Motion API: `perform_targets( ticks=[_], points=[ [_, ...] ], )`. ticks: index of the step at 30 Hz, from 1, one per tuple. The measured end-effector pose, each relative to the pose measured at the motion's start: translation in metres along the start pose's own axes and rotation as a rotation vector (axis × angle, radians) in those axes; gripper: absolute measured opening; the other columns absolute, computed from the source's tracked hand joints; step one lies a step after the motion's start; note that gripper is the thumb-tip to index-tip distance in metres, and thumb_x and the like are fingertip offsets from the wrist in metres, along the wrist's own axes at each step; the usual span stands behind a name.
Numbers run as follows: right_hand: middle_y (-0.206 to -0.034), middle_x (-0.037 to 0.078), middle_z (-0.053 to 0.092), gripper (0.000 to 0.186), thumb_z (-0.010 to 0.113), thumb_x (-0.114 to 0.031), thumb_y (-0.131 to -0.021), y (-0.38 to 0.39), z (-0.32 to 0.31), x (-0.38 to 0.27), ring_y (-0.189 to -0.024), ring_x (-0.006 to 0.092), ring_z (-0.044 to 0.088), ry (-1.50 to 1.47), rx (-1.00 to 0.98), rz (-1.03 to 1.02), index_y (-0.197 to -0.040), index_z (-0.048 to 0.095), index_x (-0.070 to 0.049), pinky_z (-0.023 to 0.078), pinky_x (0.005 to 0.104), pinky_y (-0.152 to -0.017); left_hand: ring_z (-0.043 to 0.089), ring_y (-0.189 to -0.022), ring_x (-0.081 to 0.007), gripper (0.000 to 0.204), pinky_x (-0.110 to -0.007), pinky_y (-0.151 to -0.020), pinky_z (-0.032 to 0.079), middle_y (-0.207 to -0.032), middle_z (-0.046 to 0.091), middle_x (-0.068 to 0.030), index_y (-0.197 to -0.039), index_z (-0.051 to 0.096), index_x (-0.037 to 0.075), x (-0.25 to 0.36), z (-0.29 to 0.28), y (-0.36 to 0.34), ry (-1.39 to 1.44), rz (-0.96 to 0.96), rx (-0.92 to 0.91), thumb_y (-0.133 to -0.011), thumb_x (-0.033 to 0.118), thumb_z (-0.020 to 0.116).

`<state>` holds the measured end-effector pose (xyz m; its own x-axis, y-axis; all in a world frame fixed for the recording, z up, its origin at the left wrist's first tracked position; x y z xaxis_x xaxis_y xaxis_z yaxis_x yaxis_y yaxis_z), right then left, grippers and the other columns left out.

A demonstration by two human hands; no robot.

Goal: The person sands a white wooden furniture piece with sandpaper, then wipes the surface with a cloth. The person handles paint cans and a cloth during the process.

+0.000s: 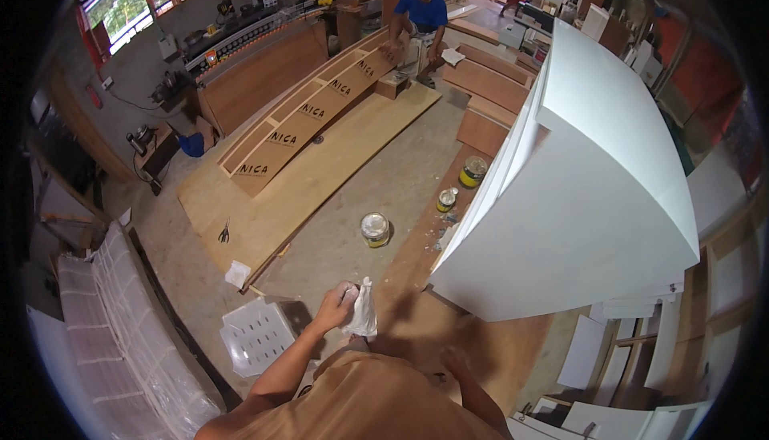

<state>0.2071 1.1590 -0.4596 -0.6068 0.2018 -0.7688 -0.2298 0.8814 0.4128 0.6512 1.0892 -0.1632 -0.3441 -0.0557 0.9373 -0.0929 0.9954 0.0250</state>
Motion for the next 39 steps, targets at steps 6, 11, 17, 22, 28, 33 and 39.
perform_targets(
  ticks=[6, 11, 17, 22, 28, 33, 39],
  points=[
    [-0.141, 0.012, 0.046, 0.055, 0.054, -0.018, -0.099, -0.079, 0.072, -0.376, -0.132, 0.0191, 0.043, -0.650, -0.246, -0.195, -0.147, 0.032, -0.002, 0.039, 0.0344, -0.105, 0.063, -0.085, -0.0255, 0.024, -0.038, -0.079, 0.049, -0.090, 0.066, -0.0172, -0.103, 0.061, 0.000, 0.020, -0.066, -0.039, 0.016, -0.002, -0.110, -0.095, 0.023, 0.059],
    [-0.116, 0.009, 0.065, 0.037, 0.054, -0.019, -0.097, -0.112, 0.076, -0.471, -0.105, 0.0207, 0.064, -1.230, -0.437, 0.080, -0.129, 0.054, 0.000, 0.049, 0.0345, -0.095, 0.062, -0.088, -0.0173, 0.048, -0.033, -0.082, 0.050, -0.096, 0.068, -0.0096, -0.135, 0.047, 0.000, 0.020, -0.106, -0.157, 0.007, 0.209, 0.082, -0.096, 0.023, 0.061],
    [-0.120, 0.012, 0.064, 0.049, 0.057, -0.027, -0.090, -0.183, 0.078, -0.435, -0.109, 0.0263, 0.063, -1.326, -0.523, 0.205, -0.132, 0.052, -0.002, 0.050, 0.0411, -0.096, 0.059, -0.061, -0.0136, 0.085, -0.028, -0.059, 0.054, -0.087, 0.068, -0.0119, -0.150, 0.000, -0.009, 0.061, -0.232, -0.333, 0.467, -0.114, 0.184, -0.090, 0.006, 0.058],
    [-0.128, 0.016, 0.059, 0.055, 0.057, -0.027, -0.088, -0.236, 0.053, -0.449, -0.116, 0.0334, 0.059, -1.626, -0.317, 0.109, -0.137, 0.047, -0.003, 0.045, 0.0467, -0.104, 0.060, -0.064, -0.0138, 0.054, -0.027, -0.060, 0.051, -0.086, 0.067, -0.0085, -0.141, 0.043, -0.001, -0.024, -0.191, -0.372, 0.400, -0.251, -0.042, -0.091, 0.011, 0.059],
    [-0.133, 0.017, 0.055, 0.059, 0.056, -0.028, -0.088, -0.289, 0.030, -0.459, -0.119, 0.0342, 0.057, -1.626, -0.200, 0.109, -0.140, 0.044, -0.003, 0.046, 0.0473, -0.103, 0.063, -0.067, -0.0157, 0.026, -0.032, -0.060, 0.052, -0.082, 0.067, -0.0060, -0.106, 0.067, 0.008, -0.338, -0.173, -0.262, 0.271, -0.946, -0.383, -0.095, 0.027, 0.053],
    [-0.122, 0.014, 0.062, 0.047, 0.056, -0.025, -0.093, -0.305, 0.010, -0.413, -0.110, 0.0278, 0.062, -1.666, 0.074, 0.104, -0.132, 0.051, 0.001, 0.048, 0.0391, -0.099, 0.063, -0.052, -0.0220, 0.025, -0.038, -0.042, 0.047, -0.070, 0.066, -0.0092, -0.084, 0.066, 0.005, -0.399, -0.206, -0.255, -0.245, -1.159, -0.445, -0.091, 0.028, 0.068],
    [-0.132, 0.016, 0.057, 0.052, 0.050, -0.037, -0.098, -0.314, 0.032, -0.497, -0.120, 0.0310, 0.055, -1.887, 0.233, -0.101, -0.135, 0.050, -0.001, 0.041, 0.0416, -0.107, 0.065, -0.057, -0.0219, 0.029, -0.041, -0.053, 0.052, -0.070, 0.068, -0.0085, -0.085, 0.070, 0.010, -0.456, -0.230, -0.400, -1.046, 0.497, -1.231, -0.093, 0.034, 0.055]
  ],
)
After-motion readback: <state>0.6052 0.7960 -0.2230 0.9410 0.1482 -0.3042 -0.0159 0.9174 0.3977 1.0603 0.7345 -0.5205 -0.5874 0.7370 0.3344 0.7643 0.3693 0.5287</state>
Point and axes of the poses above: each hand's wrist, its own y-axis away from the middle knuckle, its own z-axis out of the palm, x = y × z, the point moved 8 cm from there along -y, towards the middle knuckle
